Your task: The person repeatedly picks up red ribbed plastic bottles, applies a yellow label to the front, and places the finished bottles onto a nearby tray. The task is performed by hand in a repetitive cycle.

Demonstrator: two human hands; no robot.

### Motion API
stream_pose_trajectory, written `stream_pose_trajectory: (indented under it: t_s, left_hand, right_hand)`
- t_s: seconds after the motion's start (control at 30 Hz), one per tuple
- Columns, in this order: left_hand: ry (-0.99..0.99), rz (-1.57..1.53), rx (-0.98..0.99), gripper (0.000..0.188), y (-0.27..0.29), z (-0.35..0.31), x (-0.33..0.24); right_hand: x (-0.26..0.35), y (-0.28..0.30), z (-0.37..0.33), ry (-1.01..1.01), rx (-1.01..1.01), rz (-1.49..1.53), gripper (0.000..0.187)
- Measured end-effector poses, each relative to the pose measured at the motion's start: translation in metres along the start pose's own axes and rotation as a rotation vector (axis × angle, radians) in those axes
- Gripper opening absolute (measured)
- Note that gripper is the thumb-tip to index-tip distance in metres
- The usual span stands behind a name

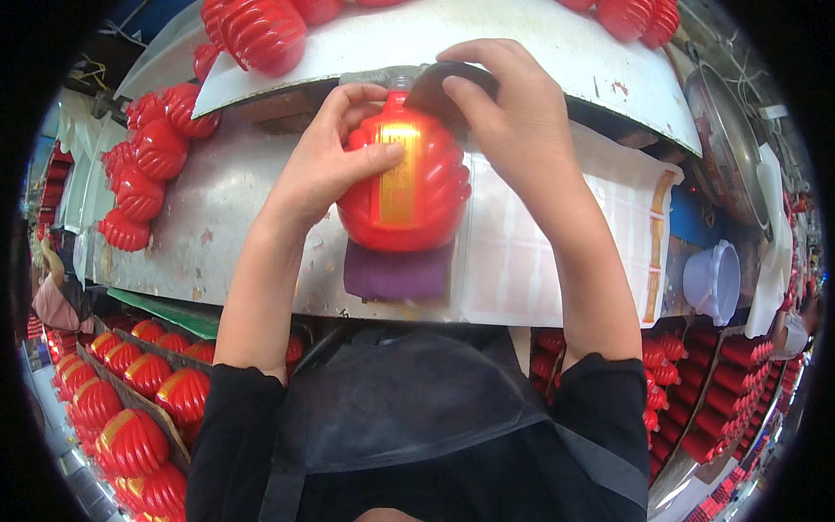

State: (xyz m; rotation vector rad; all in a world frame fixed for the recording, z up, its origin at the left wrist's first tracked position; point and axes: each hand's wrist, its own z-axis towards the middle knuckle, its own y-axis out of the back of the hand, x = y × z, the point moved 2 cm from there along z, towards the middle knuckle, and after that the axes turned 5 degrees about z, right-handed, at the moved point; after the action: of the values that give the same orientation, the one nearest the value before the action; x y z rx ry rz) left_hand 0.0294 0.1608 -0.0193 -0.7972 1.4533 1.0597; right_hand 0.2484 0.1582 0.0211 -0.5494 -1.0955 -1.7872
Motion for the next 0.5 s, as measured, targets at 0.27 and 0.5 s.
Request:
stream_pose_trajectory:
  t_s: [0.27, 0.5]
  left_hand:
    - [-0.082, -0.077, -0.049, 0.071, -0.01, -0.029, -0.013]
    - [-0.1, -0.253, -0.13, 0.048, -0.017, -0.039, -0.014]
  right_hand:
    - [0.022, -0.006, -0.045, -0.308, 0.284, 0.125, 0.042]
    - [0.027, -0.008, -0.05, -0.478, 0.261, 0.359, 0.054]
